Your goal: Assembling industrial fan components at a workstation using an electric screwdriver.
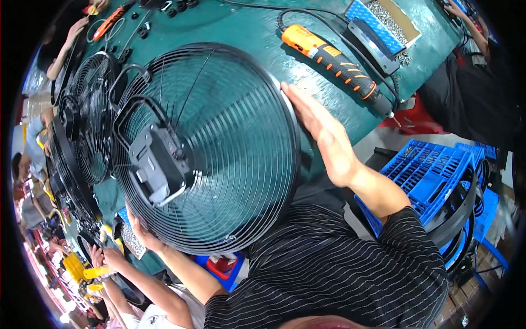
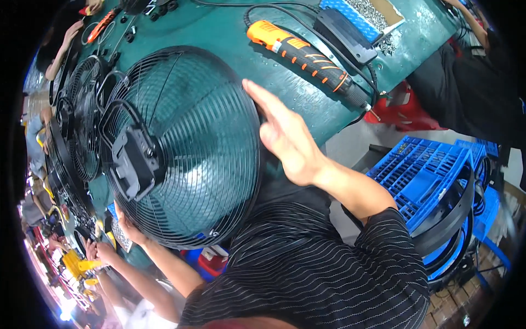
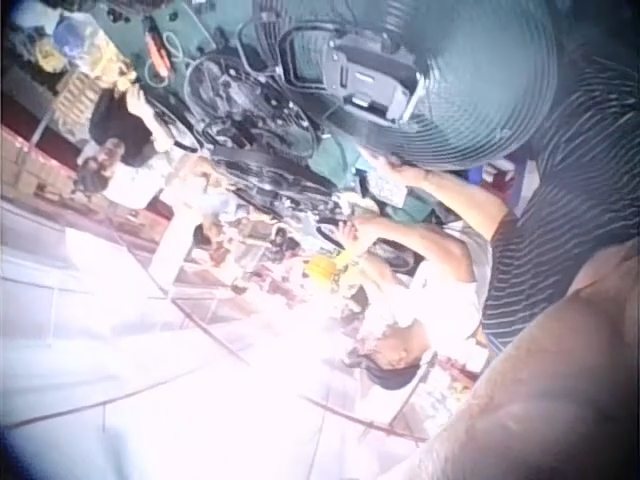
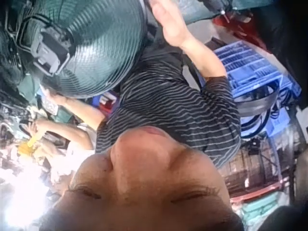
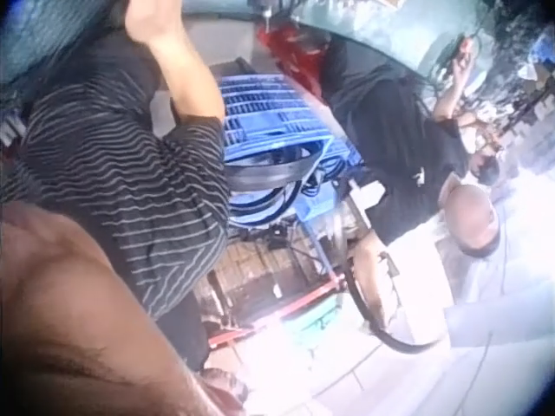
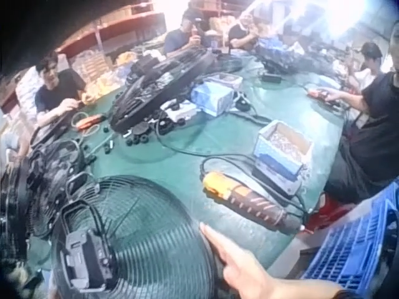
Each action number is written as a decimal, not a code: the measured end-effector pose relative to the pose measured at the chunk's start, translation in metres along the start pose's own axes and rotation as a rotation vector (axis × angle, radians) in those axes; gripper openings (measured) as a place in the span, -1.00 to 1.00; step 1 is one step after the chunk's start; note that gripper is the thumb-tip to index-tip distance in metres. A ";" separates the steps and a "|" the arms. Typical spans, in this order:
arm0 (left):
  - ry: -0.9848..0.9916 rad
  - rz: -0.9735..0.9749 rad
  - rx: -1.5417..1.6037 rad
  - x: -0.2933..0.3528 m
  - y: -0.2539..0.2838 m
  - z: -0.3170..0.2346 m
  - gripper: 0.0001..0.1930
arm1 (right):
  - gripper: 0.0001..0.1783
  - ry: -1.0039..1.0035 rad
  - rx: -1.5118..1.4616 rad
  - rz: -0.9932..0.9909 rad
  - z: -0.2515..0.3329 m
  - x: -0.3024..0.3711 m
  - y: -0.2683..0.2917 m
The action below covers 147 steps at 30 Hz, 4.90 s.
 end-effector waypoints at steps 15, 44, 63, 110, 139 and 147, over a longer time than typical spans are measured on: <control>0.030 -0.225 -0.287 -0.011 0.113 0.008 -0.34 | 0.14 -0.134 0.269 0.222 0.006 0.013 0.000; -0.107 0.271 -1.596 0.005 0.076 -0.101 -0.68 | -0.39 0.151 1.549 0.129 0.027 -0.073 0.065; 0.116 0.448 -1.330 -0.067 0.108 -0.084 -0.90 | -0.43 -0.338 1.568 0.065 -0.015 -0.111 0.087; -0.029 -0.189 -1.317 0.029 0.109 -0.114 -0.89 | -0.79 -0.059 1.055 0.128 -0.301 -0.118 -0.085; -0.106 -0.162 -1.286 0.016 0.045 -0.127 -0.90 | -0.72 0.159 0.828 0.498 -0.305 -0.020 -0.190; -0.265 -0.103 -1.214 0.021 0.003 -0.143 -0.91 | -0.70 0.095 1.025 0.371 -0.261 -0.002 -0.084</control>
Point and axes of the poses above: each hand's wrist, its own x-axis away from the middle knuckle, its own y-axis out of the back of the hand, z = x × y, the point moved 7 cm from there along -x, towards the middle knuckle, and after that the axes turned 4 degrees about z, right-handed, at the moved point
